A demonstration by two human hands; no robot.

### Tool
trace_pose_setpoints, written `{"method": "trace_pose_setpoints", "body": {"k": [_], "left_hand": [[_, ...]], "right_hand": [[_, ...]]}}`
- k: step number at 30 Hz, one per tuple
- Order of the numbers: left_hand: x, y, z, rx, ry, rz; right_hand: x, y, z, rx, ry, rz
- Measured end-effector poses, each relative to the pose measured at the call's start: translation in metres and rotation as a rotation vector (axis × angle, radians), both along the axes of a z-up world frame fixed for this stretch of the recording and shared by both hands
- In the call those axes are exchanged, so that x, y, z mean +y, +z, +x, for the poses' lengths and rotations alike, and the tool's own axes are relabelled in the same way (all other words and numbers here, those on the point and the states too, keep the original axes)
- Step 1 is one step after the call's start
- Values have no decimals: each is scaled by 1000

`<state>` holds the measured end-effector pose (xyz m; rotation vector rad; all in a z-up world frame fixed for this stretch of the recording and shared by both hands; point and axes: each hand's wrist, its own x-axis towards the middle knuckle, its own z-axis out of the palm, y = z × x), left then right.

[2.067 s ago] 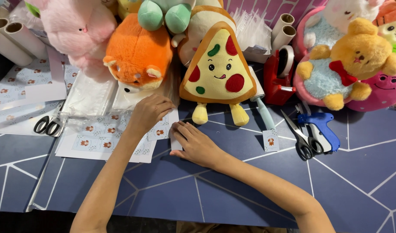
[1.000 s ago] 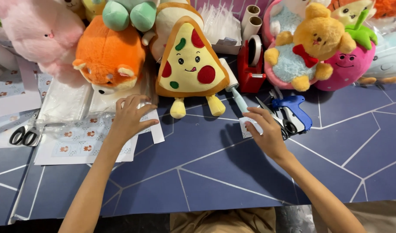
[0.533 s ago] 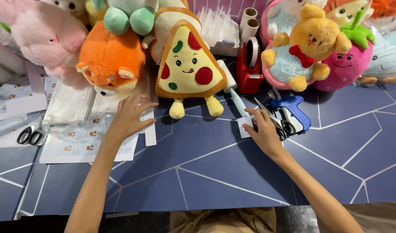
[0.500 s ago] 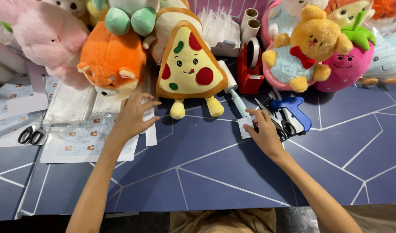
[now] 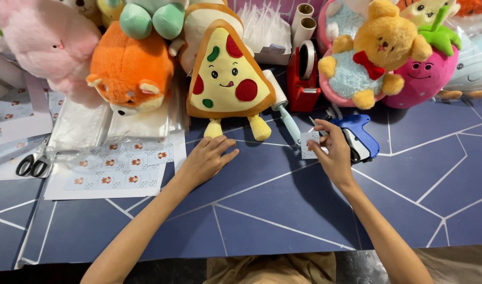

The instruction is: Cutting a tag from a printed sheet and attaching it to a pizza plush toy using a tagging gun.

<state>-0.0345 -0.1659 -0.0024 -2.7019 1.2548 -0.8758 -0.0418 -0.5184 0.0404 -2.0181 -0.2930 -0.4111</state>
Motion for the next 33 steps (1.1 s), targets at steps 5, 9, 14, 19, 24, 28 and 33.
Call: {"method": "trace_pose_setpoints", "body": {"k": [5, 9, 14, 19, 24, 28, 33], "left_hand": [[-28, 9, -3, -43, -12, -90], [-64, 9, 13, -187, -64, -218], [-104, 29, 38, -207, -133, -340], [-148, 27, 82, -188, -142, -464], [-184, 35, 107, 77, -193, -495], [-192, 22, 121, 151, -189, -481], [-192, 25, 120, 223, -105, -489]], "right_hand": [[-11, 5, 5, -48, 8, 105], [-23, 9, 5, -65, -26, 189], [-27, 14, 8, -110, -78, 173], [-32, 15, 9, -157, -126, 170], [-36, 21, 9, -210, -193, 202], [-38, 23, 9, -252, -208, 167], [-34, 21, 9, -242, -189, 181]]}}
